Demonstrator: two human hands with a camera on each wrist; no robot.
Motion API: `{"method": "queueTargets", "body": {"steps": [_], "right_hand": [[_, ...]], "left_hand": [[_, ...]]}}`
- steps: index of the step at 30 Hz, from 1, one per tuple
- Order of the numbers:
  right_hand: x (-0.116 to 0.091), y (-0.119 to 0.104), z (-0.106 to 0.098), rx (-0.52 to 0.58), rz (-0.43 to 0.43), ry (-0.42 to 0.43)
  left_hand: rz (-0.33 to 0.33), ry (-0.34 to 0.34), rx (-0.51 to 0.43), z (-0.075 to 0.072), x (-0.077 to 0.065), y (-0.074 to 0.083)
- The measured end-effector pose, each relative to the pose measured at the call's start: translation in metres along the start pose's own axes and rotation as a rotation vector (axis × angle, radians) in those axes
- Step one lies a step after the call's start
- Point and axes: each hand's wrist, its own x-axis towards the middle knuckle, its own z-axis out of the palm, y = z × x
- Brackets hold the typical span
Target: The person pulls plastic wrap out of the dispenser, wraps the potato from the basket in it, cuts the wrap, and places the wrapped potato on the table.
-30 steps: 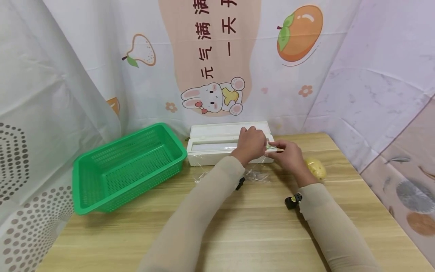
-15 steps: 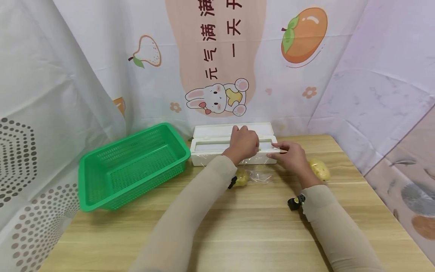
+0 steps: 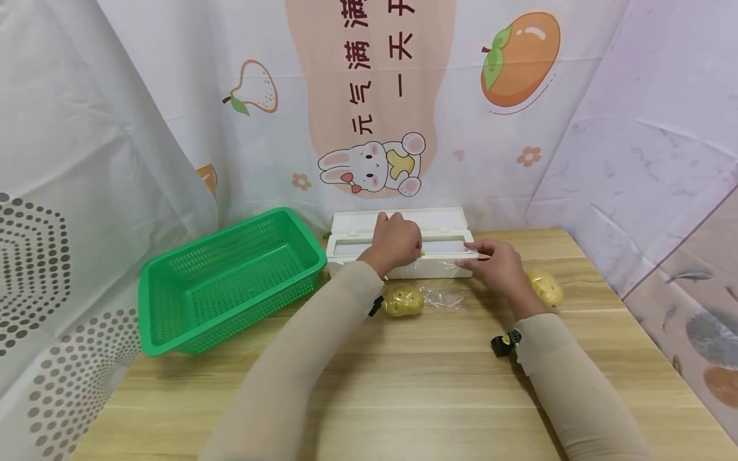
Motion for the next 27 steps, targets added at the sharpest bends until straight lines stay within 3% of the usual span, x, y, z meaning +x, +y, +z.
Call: {"method": "queueTargets", "body": {"steps": [11, 27], "right_hand": [[0.0, 0.001, -0.001, -0.002, -0.008, 0.002], [-0.001, 0.001, 0.0, -0.031, -0.021, 0.017]], "left_hand": [[0.01, -0.013, 0.033, -0.003, -0.008, -0.02], [0.041, -0.023, 0.157, -0.003, -0.013, -0.031]]}}
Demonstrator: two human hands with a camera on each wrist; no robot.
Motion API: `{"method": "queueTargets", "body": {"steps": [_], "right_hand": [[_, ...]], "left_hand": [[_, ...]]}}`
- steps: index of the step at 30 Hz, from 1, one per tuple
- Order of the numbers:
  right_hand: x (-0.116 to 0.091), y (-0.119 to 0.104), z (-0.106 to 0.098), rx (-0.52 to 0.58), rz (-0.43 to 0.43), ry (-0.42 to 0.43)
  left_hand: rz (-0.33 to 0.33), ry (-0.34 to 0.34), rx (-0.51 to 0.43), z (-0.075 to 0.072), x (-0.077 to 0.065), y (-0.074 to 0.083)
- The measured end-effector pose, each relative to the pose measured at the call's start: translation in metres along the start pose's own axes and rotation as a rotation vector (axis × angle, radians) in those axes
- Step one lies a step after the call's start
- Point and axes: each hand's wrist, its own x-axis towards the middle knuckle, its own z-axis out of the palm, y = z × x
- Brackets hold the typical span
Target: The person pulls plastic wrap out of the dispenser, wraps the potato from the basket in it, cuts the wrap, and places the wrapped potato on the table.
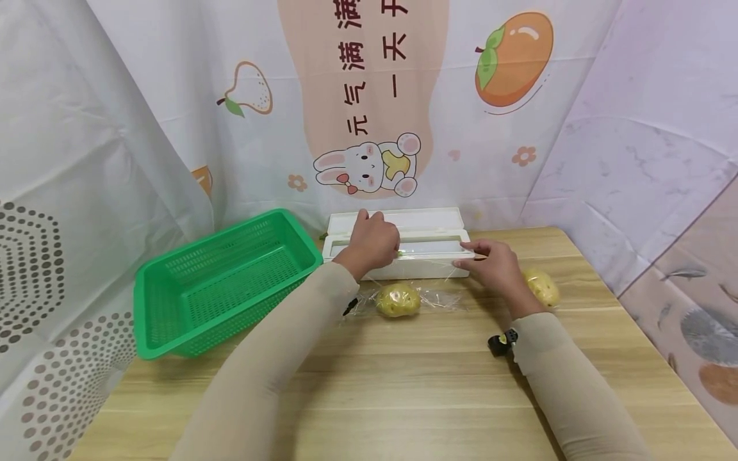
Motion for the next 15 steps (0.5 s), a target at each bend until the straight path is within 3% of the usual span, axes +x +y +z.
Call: {"method": "queueTargets", "body": {"steps": [7, 15], "right_hand": [[0.001, -0.001, 0.004, 0.008, 0.003, -0.007], [-0.001, -0.002, 0.001, 0.0, 0.019, -0.001]], "left_hand": [[0.008, -0.017, 0.045, 0.0, -0.007, -0.01], [-0.016, -0.009, 0.078, 0.002, -0.022, -0.033]]}}
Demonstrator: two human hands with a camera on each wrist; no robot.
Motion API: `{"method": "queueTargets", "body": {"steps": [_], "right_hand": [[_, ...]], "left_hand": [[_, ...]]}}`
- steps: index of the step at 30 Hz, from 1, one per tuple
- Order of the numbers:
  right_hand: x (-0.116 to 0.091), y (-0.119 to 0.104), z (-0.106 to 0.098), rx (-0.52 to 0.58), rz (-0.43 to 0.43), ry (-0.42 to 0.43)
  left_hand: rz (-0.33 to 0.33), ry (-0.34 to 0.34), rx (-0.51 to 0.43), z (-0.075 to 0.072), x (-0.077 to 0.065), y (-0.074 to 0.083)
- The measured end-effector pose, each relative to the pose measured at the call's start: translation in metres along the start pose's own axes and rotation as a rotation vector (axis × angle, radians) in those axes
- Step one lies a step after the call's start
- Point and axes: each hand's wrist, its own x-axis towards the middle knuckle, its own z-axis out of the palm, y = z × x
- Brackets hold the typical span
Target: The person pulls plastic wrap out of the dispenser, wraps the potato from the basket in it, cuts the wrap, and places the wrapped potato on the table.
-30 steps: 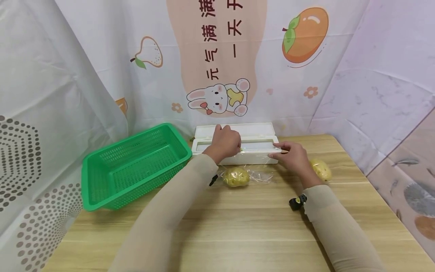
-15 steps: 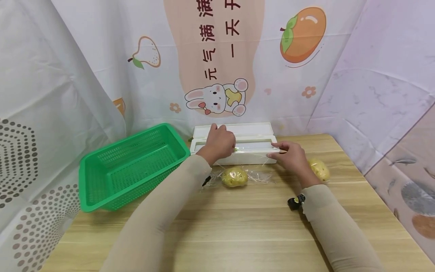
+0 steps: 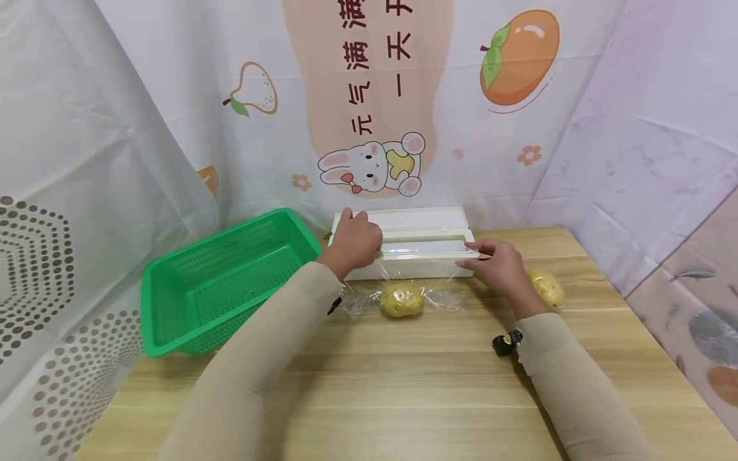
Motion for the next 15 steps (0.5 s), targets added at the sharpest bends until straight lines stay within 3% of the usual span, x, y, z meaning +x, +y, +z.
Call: {"method": "queueTargets", "body": {"steps": [8, 15], "right_hand": [[-0.001, 0.0, -0.001, 0.005, 0.003, -0.012], [0.002, 0.002, -0.001, 0.002, 0.001, 0.001]], "left_hand": [[0.019, -0.018, 0.039, 0.005, -0.009, -0.02], [0.001, -0.07, 0.087, 0.0, -0.017, -0.033]]}}
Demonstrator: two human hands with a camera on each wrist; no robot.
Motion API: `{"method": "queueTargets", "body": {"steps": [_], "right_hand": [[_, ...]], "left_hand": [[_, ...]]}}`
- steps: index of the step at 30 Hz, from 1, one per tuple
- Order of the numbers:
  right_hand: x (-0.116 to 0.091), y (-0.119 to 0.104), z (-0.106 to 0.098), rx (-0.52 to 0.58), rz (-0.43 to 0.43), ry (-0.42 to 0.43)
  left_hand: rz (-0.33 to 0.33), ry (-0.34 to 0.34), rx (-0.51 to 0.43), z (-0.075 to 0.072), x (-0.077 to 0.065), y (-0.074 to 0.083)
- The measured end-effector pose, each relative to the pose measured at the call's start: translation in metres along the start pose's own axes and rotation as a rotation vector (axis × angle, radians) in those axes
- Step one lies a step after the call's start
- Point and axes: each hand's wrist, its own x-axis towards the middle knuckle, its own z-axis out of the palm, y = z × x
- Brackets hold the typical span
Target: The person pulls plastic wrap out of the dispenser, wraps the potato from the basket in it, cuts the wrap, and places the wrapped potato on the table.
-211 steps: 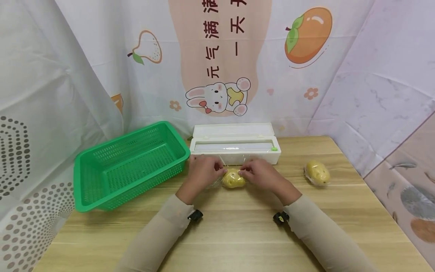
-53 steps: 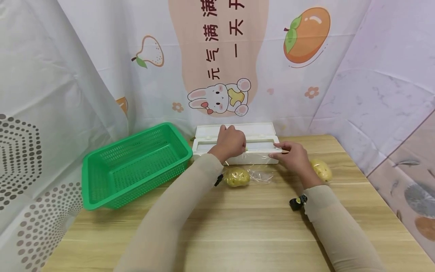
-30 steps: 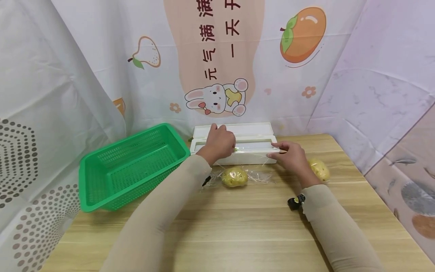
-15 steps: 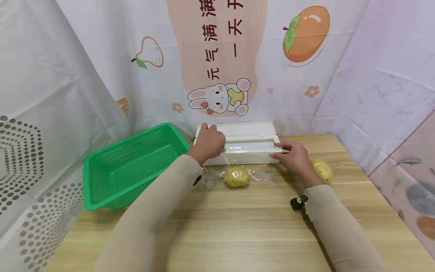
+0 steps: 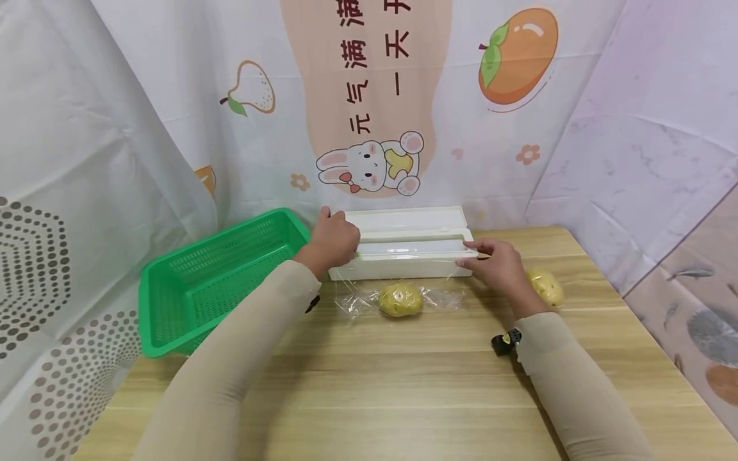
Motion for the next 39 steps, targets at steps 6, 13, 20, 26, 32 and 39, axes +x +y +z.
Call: {"method": "queueTargets", "body": {"steps": [6, 13, 20, 26, 32, 39], "right_hand": [[0.0, -0.002, -0.001, -0.004, -0.004, 0.002], [0.002, -0.001, -0.002, 0.002, -0.004, 0.005], [0.003, -0.001, -0.001, 0.02, -0.011, 0.002], [0.002, -0.001, 0.0, 0.023, -0.011, -0.001], [0.001, 0.001, 0.0, 0.014, -0.015, -0.008], [0.0, 0.0, -0.001, 0.028, -0.006, -0.013]], "left_hand": [[0.011, -0.028, 0.089, -0.001, -0.002, -0.007], [-0.015, -0.102, 0.134, 0.001, -0.005, -0.015], [0.012, -0.12, 0.228, 0.002, -0.002, -0.013], [-0.01, -0.18, 0.265, -0.002, -0.005, -0.012], [-0.045, -0.194, 0.143, -0.002, -0.005, -0.01], [-0.032, -0.065, -0.077, 0.007, -0.012, -0.004]]}}
